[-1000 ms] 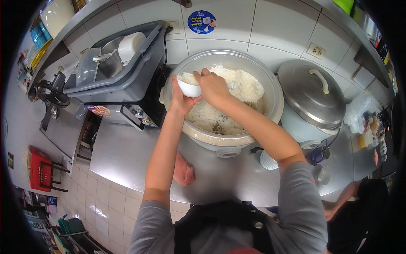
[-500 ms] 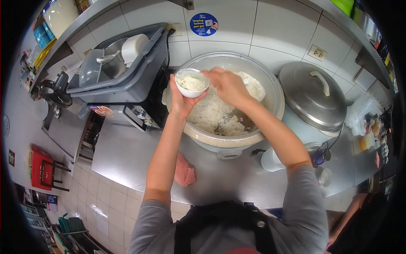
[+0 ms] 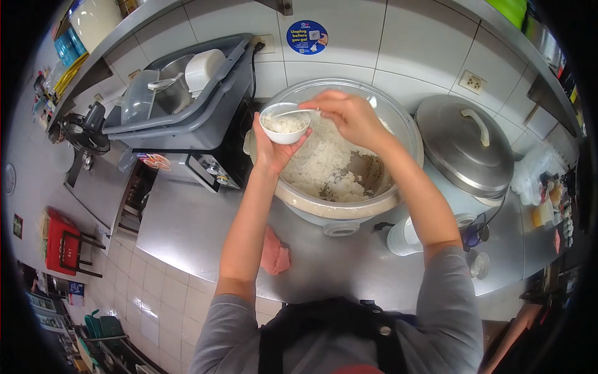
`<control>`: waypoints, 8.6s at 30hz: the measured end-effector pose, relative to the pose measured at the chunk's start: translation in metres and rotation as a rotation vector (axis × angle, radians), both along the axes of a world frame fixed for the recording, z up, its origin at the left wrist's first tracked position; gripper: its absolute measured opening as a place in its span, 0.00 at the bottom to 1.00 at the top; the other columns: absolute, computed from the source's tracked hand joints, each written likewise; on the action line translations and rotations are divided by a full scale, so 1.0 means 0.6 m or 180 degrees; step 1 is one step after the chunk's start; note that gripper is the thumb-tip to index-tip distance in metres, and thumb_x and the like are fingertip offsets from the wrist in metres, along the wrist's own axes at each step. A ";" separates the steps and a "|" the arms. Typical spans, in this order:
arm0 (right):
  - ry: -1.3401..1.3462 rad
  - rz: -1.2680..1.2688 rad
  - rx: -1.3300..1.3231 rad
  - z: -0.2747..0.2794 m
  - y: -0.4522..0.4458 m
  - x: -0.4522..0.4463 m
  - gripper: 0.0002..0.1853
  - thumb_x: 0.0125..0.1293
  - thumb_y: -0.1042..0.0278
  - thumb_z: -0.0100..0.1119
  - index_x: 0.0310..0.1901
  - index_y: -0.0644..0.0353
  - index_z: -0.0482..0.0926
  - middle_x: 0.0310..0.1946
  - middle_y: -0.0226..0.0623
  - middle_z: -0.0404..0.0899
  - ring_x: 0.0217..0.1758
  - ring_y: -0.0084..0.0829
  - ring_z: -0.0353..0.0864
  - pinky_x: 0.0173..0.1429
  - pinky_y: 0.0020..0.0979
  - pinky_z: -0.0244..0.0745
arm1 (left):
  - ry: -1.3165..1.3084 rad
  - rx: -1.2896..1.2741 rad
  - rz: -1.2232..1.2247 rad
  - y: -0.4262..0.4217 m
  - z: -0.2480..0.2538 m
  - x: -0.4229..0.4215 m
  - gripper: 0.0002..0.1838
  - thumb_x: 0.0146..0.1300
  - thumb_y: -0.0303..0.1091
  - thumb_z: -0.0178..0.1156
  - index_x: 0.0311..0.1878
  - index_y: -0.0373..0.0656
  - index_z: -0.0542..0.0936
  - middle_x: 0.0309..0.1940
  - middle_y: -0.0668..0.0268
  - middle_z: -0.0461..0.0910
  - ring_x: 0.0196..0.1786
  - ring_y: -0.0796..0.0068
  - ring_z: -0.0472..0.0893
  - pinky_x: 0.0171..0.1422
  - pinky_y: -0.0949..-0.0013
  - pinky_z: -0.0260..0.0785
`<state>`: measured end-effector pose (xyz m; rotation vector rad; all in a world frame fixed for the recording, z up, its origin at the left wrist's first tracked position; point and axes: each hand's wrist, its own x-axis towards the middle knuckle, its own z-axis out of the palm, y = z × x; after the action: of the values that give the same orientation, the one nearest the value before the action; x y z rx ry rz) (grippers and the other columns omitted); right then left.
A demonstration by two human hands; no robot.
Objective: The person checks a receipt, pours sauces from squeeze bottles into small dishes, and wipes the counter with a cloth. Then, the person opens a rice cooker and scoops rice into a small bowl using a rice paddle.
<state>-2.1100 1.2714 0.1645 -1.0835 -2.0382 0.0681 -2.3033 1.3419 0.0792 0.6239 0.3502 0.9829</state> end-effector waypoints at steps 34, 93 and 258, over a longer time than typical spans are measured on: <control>0.0189 -0.1691 -0.0340 -0.067 0.111 0.019 0.17 0.63 0.71 0.52 0.53 0.56 0.82 0.43 0.49 0.83 0.48 0.50 0.82 0.51 0.47 0.77 | 0.0352 0.0433 0.1530 -0.024 0.015 0.011 0.43 0.68 0.74 0.33 0.68 0.45 0.65 0.62 0.56 0.74 0.61 0.55 0.78 0.52 0.49 0.81; -0.1051 -0.1041 -0.2759 -0.246 0.139 -0.072 0.16 0.53 0.71 0.52 0.40 0.66 0.85 0.43 0.54 0.83 0.49 0.51 0.83 0.54 0.45 0.78 | 0.0475 0.0566 0.2019 -0.016 0.011 0.005 0.41 0.69 0.72 0.38 0.71 0.49 0.55 0.66 0.55 0.66 0.62 0.50 0.76 0.51 0.44 0.80; -0.1289 -0.2248 -0.1604 -0.228 0.214 0.115 0.13 0.58 0.72 0.56 0.43 0.62 0.85 0.44 0.50 0.84 0.51 0.47 0.84 0.55 0.43 0.79 | 0.0315 0.0371 0.2325 -0.016 0.012 0.007 0.40 0.69 0.73 0.34 0.72 0.52 0.55 0.69 0.59 0.63 0.67 0.56 0.72 0.56 0.47 0.80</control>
<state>-2.0413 1.3999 0.0277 -2.2334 -1.8932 -0.0037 -2.2989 1.3325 0.0866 0.6635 0.6351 1.6820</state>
